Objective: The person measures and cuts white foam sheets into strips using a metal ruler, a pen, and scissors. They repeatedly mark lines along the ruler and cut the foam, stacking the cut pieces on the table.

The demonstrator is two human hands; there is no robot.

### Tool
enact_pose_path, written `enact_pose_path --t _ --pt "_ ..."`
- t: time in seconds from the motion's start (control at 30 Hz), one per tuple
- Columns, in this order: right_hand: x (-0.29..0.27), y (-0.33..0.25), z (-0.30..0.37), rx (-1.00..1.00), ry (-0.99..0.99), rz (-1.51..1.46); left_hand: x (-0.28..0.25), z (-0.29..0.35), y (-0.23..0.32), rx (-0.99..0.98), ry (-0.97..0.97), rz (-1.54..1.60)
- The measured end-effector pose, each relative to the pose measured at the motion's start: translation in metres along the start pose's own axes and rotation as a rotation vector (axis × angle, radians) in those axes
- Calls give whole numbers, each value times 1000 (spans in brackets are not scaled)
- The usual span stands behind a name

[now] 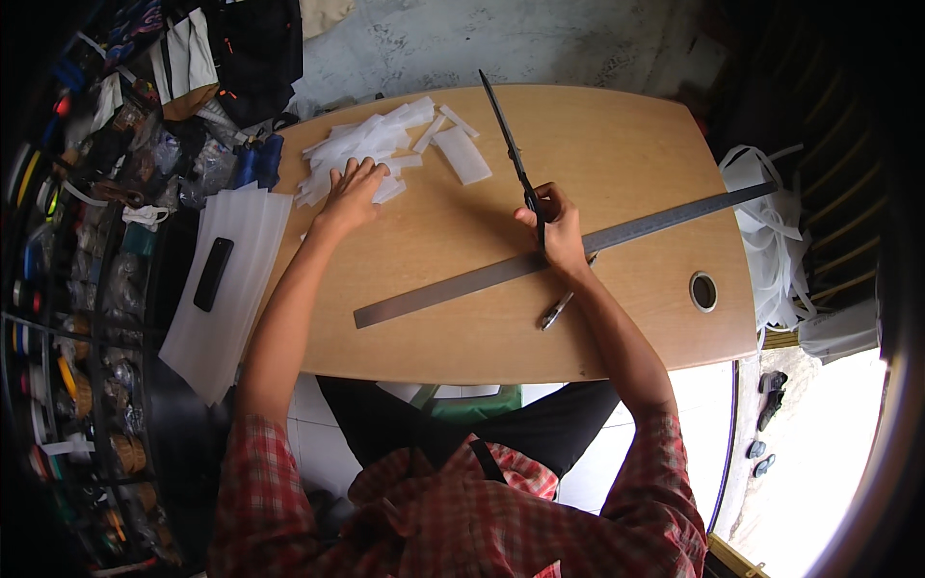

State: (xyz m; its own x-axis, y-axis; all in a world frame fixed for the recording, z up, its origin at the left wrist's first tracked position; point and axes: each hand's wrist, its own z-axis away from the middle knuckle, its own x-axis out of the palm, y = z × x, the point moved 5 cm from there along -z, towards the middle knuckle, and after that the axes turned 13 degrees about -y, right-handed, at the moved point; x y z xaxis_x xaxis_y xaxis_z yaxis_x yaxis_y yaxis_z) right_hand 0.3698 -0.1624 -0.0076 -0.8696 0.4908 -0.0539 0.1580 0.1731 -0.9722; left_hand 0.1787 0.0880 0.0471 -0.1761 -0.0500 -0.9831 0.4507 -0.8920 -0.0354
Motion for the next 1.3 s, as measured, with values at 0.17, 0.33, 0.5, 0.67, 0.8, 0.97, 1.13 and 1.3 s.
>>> enact_pose_path --t 0.17,0.33,0.5,0.67,0.8,0.97,1.13,1.3 --pt "-5 1 -2 11 -1 -13 3 -47 41 -91 199 353" --pt "-5 0 -2 65 -24 -2 35 -101 67 -420 170 515" --pt "-6 -1 2 99 -58 -66 50 -102 77 -399 160 652" --pt "3 -4 -3 45 -119 -28 69 -76 63 -228 174 1052" --pt "5 -3 6 46 -120 -66 35 -5 90 -58 178 1497" --pt "54 -46 64 107 -226 -313 7 98 83 -19 238 1641" --pt "95 -69 182 389 -214 -277 50 168 98 -123 198 1717" --pt "121 -71 265 522 -257 -106 63 189 120 -138 173 1898"
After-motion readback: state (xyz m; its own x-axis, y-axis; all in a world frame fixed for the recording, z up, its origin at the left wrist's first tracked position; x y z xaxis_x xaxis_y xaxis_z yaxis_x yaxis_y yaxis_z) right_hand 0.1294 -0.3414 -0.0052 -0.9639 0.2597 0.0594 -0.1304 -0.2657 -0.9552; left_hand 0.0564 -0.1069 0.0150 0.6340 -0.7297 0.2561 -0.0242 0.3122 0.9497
